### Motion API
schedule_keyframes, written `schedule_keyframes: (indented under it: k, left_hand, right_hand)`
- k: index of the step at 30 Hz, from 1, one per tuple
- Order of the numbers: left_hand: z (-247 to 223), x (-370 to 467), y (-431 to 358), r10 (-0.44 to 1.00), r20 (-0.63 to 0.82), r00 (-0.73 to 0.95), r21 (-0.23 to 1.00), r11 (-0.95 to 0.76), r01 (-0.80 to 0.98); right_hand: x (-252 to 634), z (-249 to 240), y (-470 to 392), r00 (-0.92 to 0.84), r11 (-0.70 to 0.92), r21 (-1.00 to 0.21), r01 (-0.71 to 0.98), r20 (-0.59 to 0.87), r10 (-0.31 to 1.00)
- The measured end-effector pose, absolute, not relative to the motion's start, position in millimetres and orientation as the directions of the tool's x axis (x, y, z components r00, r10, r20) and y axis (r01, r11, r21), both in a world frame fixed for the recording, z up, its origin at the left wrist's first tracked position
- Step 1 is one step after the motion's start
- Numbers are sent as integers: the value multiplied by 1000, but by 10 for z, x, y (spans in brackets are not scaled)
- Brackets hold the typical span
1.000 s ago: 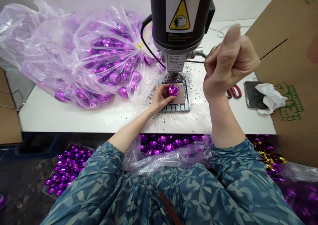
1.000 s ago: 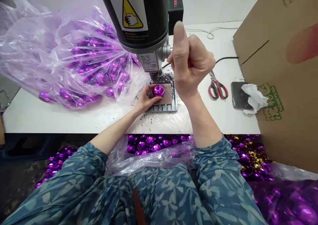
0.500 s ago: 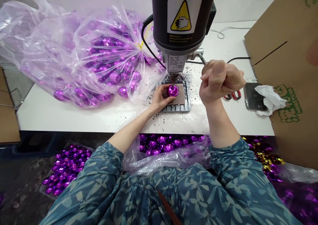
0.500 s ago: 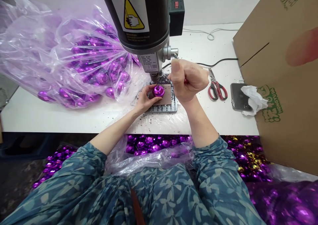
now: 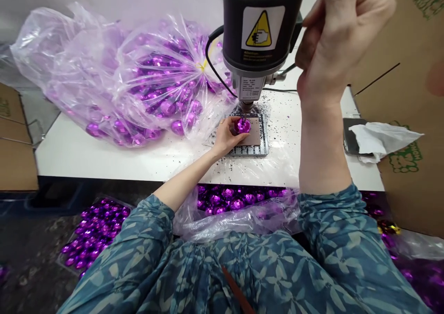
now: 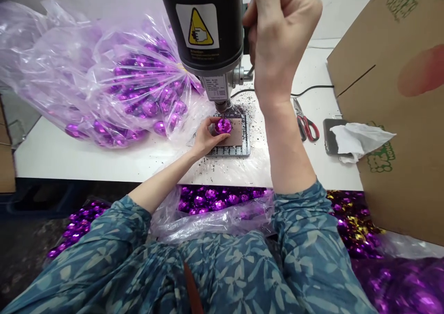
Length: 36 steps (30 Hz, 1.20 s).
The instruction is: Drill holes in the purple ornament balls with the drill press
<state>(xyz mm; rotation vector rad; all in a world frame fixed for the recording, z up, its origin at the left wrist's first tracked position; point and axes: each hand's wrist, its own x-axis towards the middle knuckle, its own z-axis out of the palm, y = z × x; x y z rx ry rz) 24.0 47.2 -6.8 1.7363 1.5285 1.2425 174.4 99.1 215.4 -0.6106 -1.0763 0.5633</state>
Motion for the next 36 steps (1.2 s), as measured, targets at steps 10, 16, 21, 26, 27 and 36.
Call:
schedule_keyframes:
  k: [10, 16, 21, 26, 27, 36]
  left_hand:
    - [505, -151, -724, 810, -288, 511, 659, -220, 719]
    - [378, -298, -184, 911, 103, 399, 810, -310, 498]
    - [145, -587, 1001, 953, 255, 165, 737, -302, 605]
    - [-23, -916, 1561, 964, 264, 30, 618, -194, 762]
    - [-38, -975, 1603, 966, 257, -8, 590, -150, 793]
    - [133, -1112, 1462, 951, 301, -69, 665, -157, 730]
  right_hand:
    - [1741, 2222, 1202, 357, 678, -724, -128, 604, 713]
    - [1775, 2164, 1273, 345, 762, -638, -110, 694, 631]
    - [1789, 2163, 1324, 375, 772, -625, -116, 692, 616]
    - [1773, 2165, 1328, 384, 776, -613, -147, 688, 616]
    - [1775, 2161, 1317, 380, 779, -611, -140, 693, 612]
    - [1763, 2162, 1311, 387, 787, -613, -68, 711, 587]
